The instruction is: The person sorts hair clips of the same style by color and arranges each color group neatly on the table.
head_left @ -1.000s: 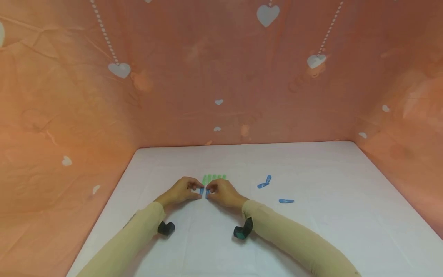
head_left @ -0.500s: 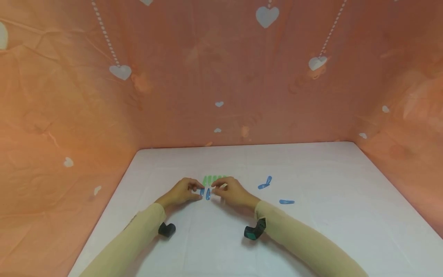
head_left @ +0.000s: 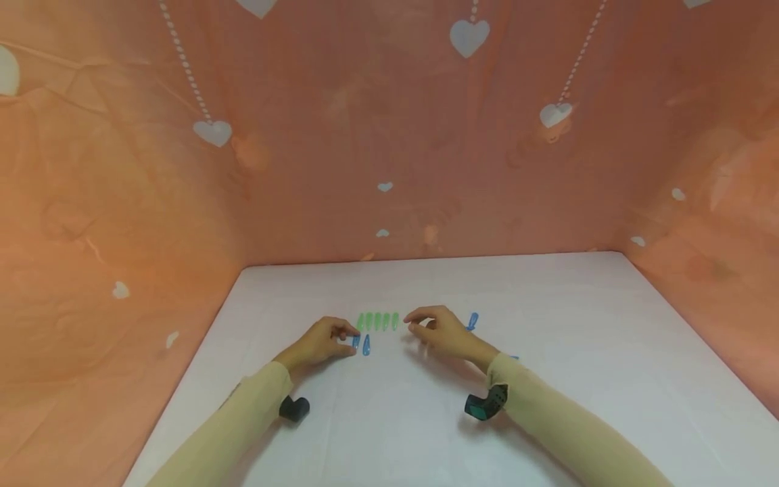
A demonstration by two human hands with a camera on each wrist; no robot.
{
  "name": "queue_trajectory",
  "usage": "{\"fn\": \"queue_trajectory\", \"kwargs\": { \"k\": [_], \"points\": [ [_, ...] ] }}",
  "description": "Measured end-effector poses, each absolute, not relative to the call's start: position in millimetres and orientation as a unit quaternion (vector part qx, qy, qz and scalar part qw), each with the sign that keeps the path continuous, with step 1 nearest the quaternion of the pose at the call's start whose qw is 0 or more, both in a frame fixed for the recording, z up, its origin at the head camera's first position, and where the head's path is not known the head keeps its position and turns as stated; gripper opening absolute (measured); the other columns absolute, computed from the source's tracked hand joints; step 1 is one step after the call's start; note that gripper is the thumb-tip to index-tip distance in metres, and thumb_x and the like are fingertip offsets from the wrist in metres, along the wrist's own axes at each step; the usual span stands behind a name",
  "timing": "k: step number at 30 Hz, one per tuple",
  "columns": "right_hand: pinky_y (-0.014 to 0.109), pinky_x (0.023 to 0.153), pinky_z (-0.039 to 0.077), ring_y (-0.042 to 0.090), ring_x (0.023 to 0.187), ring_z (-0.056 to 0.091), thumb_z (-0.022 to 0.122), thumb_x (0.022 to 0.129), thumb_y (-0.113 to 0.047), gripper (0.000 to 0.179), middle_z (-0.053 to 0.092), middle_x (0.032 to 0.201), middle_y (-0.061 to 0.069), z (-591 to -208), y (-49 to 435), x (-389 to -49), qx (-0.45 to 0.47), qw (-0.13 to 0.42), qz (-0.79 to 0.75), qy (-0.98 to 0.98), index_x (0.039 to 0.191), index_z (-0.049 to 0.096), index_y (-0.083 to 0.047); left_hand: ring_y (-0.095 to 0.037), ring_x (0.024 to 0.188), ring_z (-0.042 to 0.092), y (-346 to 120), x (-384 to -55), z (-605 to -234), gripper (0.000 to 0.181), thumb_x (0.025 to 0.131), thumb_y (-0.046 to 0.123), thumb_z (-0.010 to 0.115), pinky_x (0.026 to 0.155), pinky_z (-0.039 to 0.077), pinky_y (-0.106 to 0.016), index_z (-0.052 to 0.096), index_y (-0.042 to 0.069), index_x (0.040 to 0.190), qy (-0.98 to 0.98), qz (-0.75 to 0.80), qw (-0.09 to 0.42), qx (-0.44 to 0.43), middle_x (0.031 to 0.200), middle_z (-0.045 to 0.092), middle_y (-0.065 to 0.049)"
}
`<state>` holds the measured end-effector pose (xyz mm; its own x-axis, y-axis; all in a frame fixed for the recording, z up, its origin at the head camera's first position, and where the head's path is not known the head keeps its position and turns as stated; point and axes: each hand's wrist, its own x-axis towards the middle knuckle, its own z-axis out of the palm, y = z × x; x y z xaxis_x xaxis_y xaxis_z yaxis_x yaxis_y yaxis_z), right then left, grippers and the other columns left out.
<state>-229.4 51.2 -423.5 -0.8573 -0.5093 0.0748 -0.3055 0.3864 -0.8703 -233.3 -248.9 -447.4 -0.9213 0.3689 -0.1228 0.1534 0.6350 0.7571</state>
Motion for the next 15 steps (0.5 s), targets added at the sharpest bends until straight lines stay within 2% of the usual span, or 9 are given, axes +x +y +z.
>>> {"fn": "queue_trajectory", "kwargs": {
  "k": [7,15],
  "points": [
    [0.024,0.057,0.051,0.027,0.066,0.064,0.06,0.099,-0.008,0.028,0.066,0.12,0.03,-425.9,78.2,-235.3,-0.241,0.088,-0.504,0.825,0.12,0.066,0.01,-0.017,0.087,0.047,-248.0,-233.3,-447.8,0.03,0.084,0.011,0.081,0.071,0.038,-0.025,0.075,0.006,0.113,0.895,0.4,0.133,0.144,0.094,0.058,-0.005],
    [0.026,0.057,0.053,0.024,0.067,0.063,0.06,0.1,-0.008,0.029,0.066,0.119,0.031,-420.6,99.3,-244.6,-0.236,0.076,-0.484,0.839,0.12,0.065,0.012,-0.017,0.086,0.046,-249.7,-233.2,-450.5,0.031,0.083,0.011,0.082,0.07,0.038,-0.025,0.075,0.006,0.113,0.896,0.402,0.135,0.132,0.095,0.058,-0.005]
  ]
}}
